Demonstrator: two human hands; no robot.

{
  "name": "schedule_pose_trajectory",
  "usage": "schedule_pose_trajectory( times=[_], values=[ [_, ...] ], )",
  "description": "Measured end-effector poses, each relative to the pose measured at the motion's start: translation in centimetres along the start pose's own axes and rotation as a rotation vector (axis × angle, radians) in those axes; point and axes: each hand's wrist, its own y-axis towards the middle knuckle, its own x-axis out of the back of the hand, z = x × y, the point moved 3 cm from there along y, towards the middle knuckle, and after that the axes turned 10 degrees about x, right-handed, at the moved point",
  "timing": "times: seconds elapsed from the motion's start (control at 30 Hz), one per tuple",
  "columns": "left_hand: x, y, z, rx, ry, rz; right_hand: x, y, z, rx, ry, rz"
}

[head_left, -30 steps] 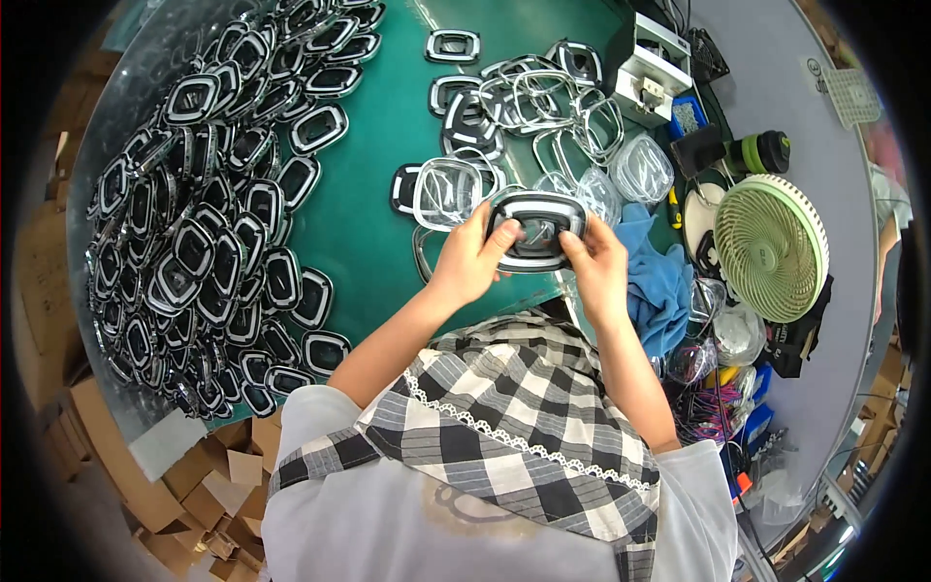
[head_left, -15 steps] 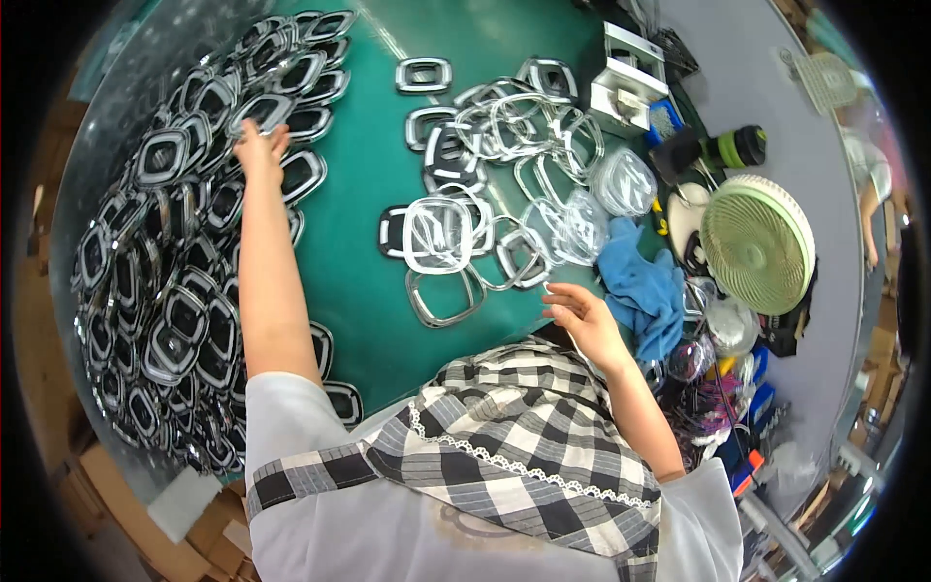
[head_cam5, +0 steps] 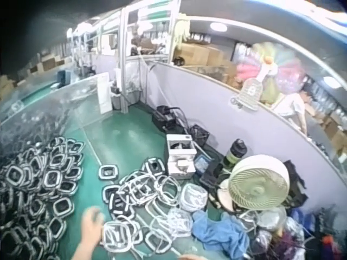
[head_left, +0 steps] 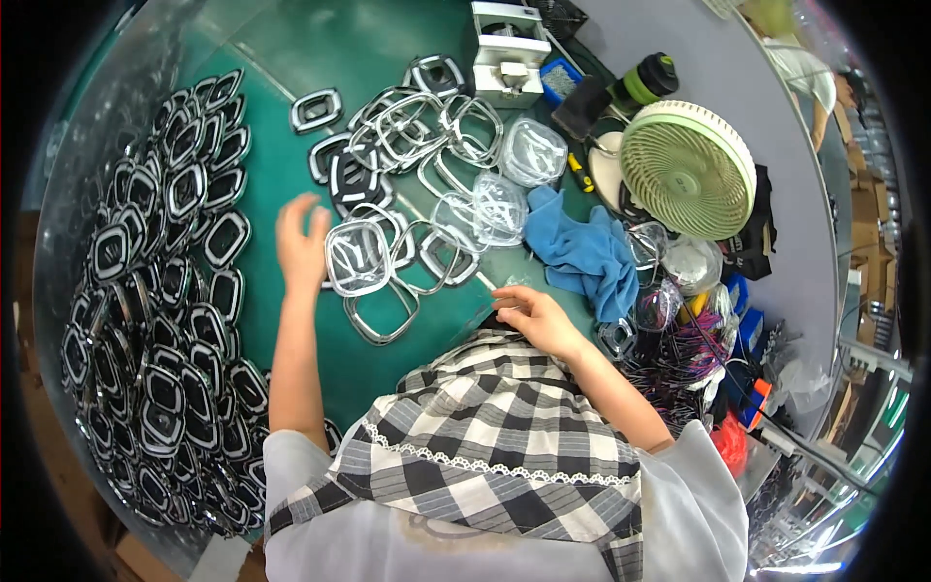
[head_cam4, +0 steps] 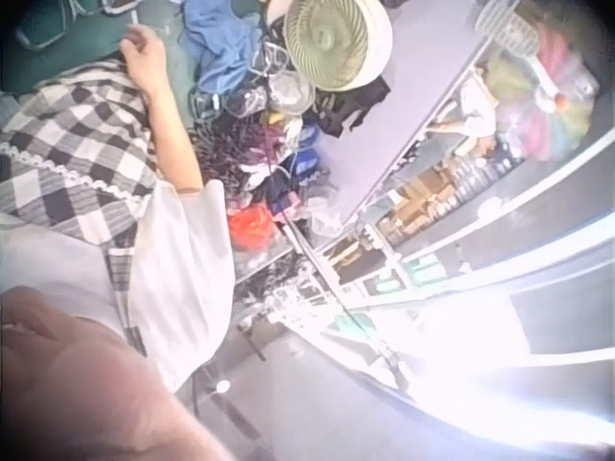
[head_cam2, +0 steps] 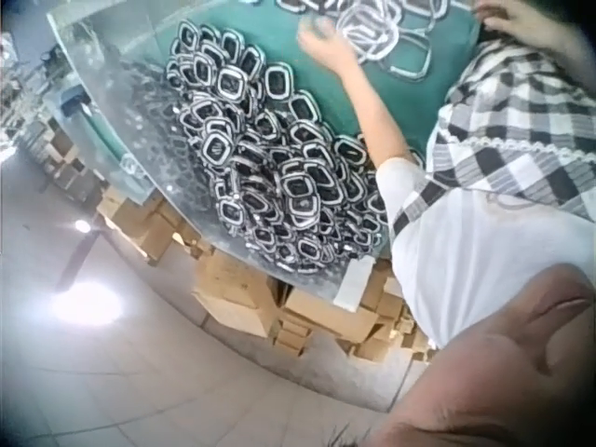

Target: Assembling plastic components by pressing a clear lens into a black frame at a factory workbench.

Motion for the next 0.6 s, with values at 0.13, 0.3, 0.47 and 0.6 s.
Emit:
schedule_pose_trajectory(
  times=[0.13,0.3,0.47,0.6],
  values=[
    [-7.7,-4.0,-9.5,-0.510,0.231,0.378,-0.5,0.9,-0.9,0.025,0.079,0.021],
    [-12.5,-3.9,-7.7,-0.631,0.325,0.397,-1.4,0.1,0.0,0.337,-0.153,0.053],
    [-8.1,-6.6,-10.6,-0.351,-0.034,0.553,0.5,-1.9,-2.7,-0.070,0.436,-0.084],
    [-6.6,-11.2,-17.9,-1.015,0.184,0.478,0.4,-1.7,-0.1,0.011,0.992,0.039]
  ],
)
